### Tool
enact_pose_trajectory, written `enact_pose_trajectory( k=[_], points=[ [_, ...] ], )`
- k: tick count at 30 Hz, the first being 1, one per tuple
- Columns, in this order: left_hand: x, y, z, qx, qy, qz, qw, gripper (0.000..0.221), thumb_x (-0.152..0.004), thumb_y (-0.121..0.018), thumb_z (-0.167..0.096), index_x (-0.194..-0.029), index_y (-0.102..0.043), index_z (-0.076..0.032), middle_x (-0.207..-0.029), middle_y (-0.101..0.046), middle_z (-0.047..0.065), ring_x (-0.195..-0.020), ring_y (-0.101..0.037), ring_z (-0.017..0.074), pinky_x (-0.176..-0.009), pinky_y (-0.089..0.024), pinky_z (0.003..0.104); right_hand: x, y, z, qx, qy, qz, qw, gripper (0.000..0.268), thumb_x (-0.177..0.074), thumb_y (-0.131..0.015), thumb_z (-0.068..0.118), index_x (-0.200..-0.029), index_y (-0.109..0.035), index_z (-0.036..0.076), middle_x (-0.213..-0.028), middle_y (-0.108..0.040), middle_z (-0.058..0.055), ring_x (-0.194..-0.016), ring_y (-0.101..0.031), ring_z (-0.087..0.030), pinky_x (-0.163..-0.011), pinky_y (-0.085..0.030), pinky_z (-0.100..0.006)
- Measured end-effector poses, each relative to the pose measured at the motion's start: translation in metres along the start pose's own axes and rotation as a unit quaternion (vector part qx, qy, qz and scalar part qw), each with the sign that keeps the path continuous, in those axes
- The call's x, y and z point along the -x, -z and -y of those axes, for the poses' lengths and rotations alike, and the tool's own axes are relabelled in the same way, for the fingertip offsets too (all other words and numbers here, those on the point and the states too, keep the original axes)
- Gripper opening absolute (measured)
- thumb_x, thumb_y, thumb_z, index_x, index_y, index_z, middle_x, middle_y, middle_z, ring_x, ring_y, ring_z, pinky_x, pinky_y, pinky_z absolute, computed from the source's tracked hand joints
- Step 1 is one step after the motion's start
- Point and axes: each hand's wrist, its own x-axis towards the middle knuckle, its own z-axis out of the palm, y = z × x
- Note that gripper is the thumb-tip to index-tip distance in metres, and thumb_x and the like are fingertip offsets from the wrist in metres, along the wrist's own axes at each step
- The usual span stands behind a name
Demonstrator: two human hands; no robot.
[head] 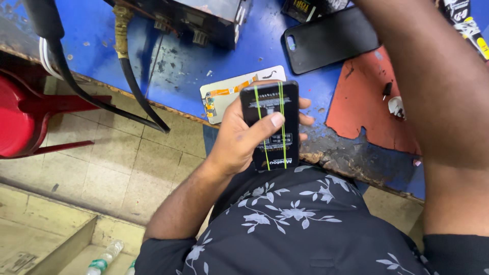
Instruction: The person places a smartphone back cover over the internal components and presses it into place. They wipe the edges with a cloth, then wrap multiple rubber bands around the phone to hold the back cover while the adhesive sets.
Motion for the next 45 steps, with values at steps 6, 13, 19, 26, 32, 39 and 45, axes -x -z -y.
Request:
enact_pose_trajectory(
  k=[6,13,19,26,32,39,45],
  points=[
    [-0.005,-0.007,-0.009,-0.038,-0.051,0.004,0.998,0.038,-0.100,-0.058,-0.005,-0.135,-0.053,0.008,-0.157,-0.047,0.006,-0.127,-0.065,0.0301,-0.095,-0.064,0.048,0.022,0.034,0.031,-0.220,-0.039,-0.048,0.974,0.008,-0.100,-0.074,-0.007,-0.103,-0.067,-0.005,-0.096,-0.072,-0.011,-0.087,-0.073,-0.017,-0.078,-0.058,-0.027],
    [-0.012,-0.026,-0.001,-0.113,0.017,0.051,0.992,0.053,-0.107,-0.059,-0.003,-0.157,-0.040,0.003,-0.138,-0.061,0.013,-0.121,-0.068,0.0238,-0.102,-0.064,0.040,0.080,0.049,0.073,-0.433,-0.100,-0.115,0.888,0.019,-0.100,-0.076,-0.006,-0.105,-0.058,-0.002,-0.096,-0.068,-0.012,-0.086,-0.071,-0.019,-0.077,-0.058,-0.028],
    [-0.013,-0.033,0.008,-0.116,0.002,0.041,0.992,0.047,-0.106,-0.060,-0.005,-0.151,-0.045,0.003,-0.135,-0.064,0.017,-0.116,-0.070,0.0241,-0.103,-0.062,0.042,0.103,0.036,0.065,-0.773,-0.121,-0.115,0.612,0.027,-0.097,-0.068,-0.005,-0.114,-0.051,0.005,-0.111,-0.070,-0.018,-0.069,-0.075,-0.023,-0.055,-0.056,-0.026],
    [-0.009,-0.031,0.026,0.069,-0.153,0.011,0.986,0.045,-0.111,-0.067,-0.011,-0.150,-0.047,-0.004,-0.135,-0.056,0.011,-0.122,-0.062,0.0256,-0.110,-0.049,0.056,0.132,0.020,0.078,-0.670,-0.152,-0.228,0.690,0.029,-0.089,-0.077,0.008,-0.113,-0.061,-0.001,-0.115,-0.074,-0.019,-0.065,-0.070,-0.011,-0.056,-0.057,-0.022],
    [-0.012,-0.018,0.043,0.080,-0.213,0.051,0.972,0.039,-0.112,-0.069,-0.015,-0.147,-0.053,-0.013,-0.127,-0.059,0.004,-0.127,-0.054,0.0193,-0.125,-0.033,0.055,0.138,0.004,0.115,-0.590,-0.212,-0.196,0.754,0.028,-0.086,-0.082,0.000,-0.110,-0.069,-0.005,-0.106,-0.072,-0.014,-0.085,-0.069,-0.009,-0.074,-0.058,-0.022],
    [-0.017,-0.011,0.012,-0.154,-0.246,0.048,0.956,0.040,-0.099,-0.081,-0.010,-0.133,-0.060,-0.010,-0.110,-0.068,0.006,-0.105,-0.063,0.0209,-0.106,-0.049,0.045,0.135,0.027,0.101,-0.380,-0.119,-0.227,0.889,0.023,-0.085,-0.084,-0.002,-0.103,-0.071,-0.001,-0.097,-0.073,-0.014,-0.076,-0.070,-0.012,-0.060,-0.054,-0.021],
    [0.003,-0.053,-0.062,-0.738,-0.270,0.027,0.617,0.052,-0.083,-0.082,-0.001,-0.130,-0.060,-0.001,-0.113,-0.069,0.013,-0.102,-0.070,0.0300,-0.097,-0.055,0.041,0.123,0.070,0.096,-0.245,-0.010,-0.192,0.950,0.023,-0.079,-0.083,-0.001,-0.097,-0.069,-0.003,-0.088,-0.071,-0.016,-0.076,-0.072,-0.022,-0.064,-0.056,-0.031]
  ],
)
